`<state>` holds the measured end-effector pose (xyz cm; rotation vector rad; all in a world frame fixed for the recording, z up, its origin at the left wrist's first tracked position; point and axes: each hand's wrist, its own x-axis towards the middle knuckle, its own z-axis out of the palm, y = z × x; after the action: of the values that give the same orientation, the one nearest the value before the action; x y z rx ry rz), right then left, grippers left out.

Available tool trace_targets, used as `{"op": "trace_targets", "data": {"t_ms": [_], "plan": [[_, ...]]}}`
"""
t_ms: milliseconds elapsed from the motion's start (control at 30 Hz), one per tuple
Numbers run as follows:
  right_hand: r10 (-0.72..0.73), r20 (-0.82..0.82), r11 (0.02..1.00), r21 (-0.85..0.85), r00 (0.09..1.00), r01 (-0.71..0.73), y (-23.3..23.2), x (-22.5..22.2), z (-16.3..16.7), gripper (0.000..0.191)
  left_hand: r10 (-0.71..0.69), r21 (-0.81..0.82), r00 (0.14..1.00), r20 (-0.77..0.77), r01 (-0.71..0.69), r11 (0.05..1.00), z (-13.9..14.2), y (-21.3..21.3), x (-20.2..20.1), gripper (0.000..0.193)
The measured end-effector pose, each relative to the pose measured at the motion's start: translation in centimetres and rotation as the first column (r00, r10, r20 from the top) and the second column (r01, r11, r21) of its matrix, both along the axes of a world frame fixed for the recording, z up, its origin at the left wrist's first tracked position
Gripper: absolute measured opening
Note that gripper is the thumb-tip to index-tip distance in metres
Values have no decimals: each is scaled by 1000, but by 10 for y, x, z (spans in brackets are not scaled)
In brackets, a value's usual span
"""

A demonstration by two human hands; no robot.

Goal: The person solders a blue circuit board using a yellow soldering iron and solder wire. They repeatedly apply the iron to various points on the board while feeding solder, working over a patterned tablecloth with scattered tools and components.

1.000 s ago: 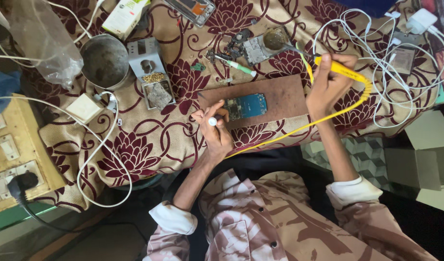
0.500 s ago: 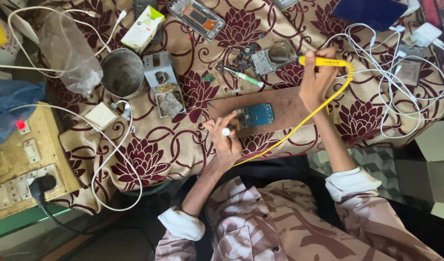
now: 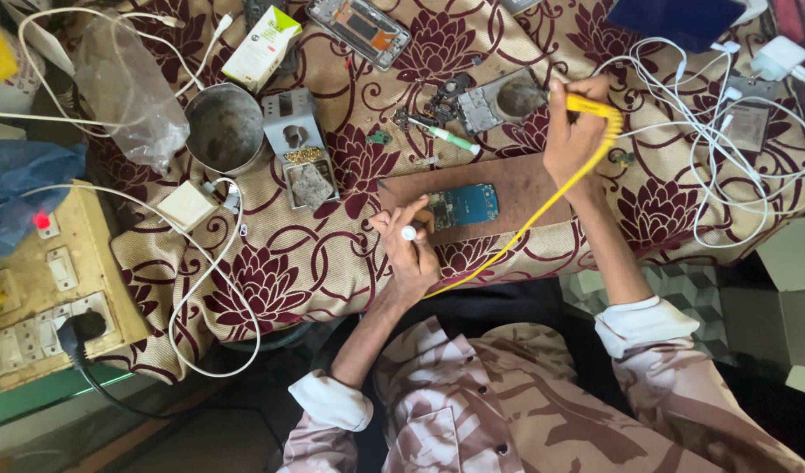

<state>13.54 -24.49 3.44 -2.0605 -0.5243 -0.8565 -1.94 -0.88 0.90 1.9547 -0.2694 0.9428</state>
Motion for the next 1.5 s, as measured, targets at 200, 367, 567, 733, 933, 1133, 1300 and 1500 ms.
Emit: {"op": "trace_targets", "data": {"t_ms": [200,367,567,733,933,1133,1300,1500], "plan": [[231,-115,805,581,966,-123,-14,-24,-4,19,-70,-272,987,-142,29,962,-8,-1,4,39],[438,-174,580,804,882,-129,-32,-51,-9,29,6,-108,997,-78,-14,994,1,2,-1,35],[429,-151,376,926,890,-24,-28,-62,-31,36,8,-115,996,-87,-18,993,9,2,-1,34],[317,-169,382,923,933,38,-21,-70,-36,31,15,-88,998,-66,-21,996,7,1,0,35],[201,-157,404,912,967,64,-12,-79,-37,26,12,-91,998,-65,-18,996,5,4,-3,34],[204,-109,560,828,973,-25,-8,-87,-44,32,24,-98,998,-64,-30,995,4,3,1,33],[238,-99,595,801,966,-64,-8,-91,-49,34,29,-92,998,-62,-35,995,-1,5,-1,33],[215,-100,652,755,971,-67,-9,-92,-51,34,6,-161,997,-73,-18,987,-6,3,0,35]]}}
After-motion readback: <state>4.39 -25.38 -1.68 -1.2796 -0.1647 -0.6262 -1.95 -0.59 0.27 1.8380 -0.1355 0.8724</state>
